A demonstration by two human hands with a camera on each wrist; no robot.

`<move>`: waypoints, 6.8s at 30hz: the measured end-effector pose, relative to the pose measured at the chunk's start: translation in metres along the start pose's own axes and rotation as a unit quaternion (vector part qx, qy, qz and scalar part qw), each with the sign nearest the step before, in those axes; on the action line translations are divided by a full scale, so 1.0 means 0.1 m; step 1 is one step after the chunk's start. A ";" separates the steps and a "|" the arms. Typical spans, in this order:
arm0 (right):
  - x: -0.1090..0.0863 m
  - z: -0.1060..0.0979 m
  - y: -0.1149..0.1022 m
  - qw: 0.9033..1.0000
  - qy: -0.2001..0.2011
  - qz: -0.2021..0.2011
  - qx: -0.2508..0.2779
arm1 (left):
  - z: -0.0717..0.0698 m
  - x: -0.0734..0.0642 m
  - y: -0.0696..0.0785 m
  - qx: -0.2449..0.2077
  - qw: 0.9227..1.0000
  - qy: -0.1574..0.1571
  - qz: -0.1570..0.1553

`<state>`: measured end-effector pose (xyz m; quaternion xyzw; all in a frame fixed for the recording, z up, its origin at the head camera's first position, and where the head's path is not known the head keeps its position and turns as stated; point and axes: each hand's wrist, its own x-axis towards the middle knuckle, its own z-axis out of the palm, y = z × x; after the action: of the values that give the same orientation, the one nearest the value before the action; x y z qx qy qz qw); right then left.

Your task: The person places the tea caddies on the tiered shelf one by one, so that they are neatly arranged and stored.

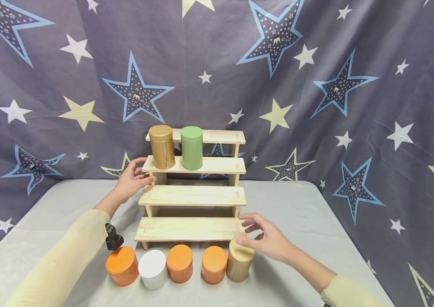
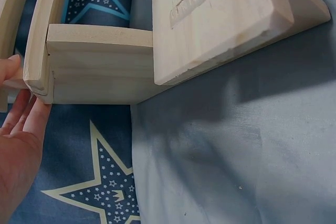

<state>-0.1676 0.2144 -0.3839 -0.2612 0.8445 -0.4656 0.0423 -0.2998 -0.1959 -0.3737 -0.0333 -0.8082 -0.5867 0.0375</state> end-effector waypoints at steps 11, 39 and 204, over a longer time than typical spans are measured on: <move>-0.16 0.05 0.17 0.999 -0.033 -0.006 0.000 | -0.02 0.02 -0.05 -0.013 1.000 0.001 0.006; -0.27 0.34 0.29 0.998 -0.028 0.041 0.041 | 0.00 0.00 -0.03 -0.018 1.000 -0.001 0.005; 1.53 -0.60 -0.75 0.979 0.198 0.048 0.017 | -0.01 -0.19 0.24 -0.014 1.000 -0.010 -0.001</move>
<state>-0.2884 0.1543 -0.2630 -0.1224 0.8396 -0.5200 -0.0985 -0.2780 -0.1894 -0.3523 -0.0390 -0.8005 -0.5974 0.0280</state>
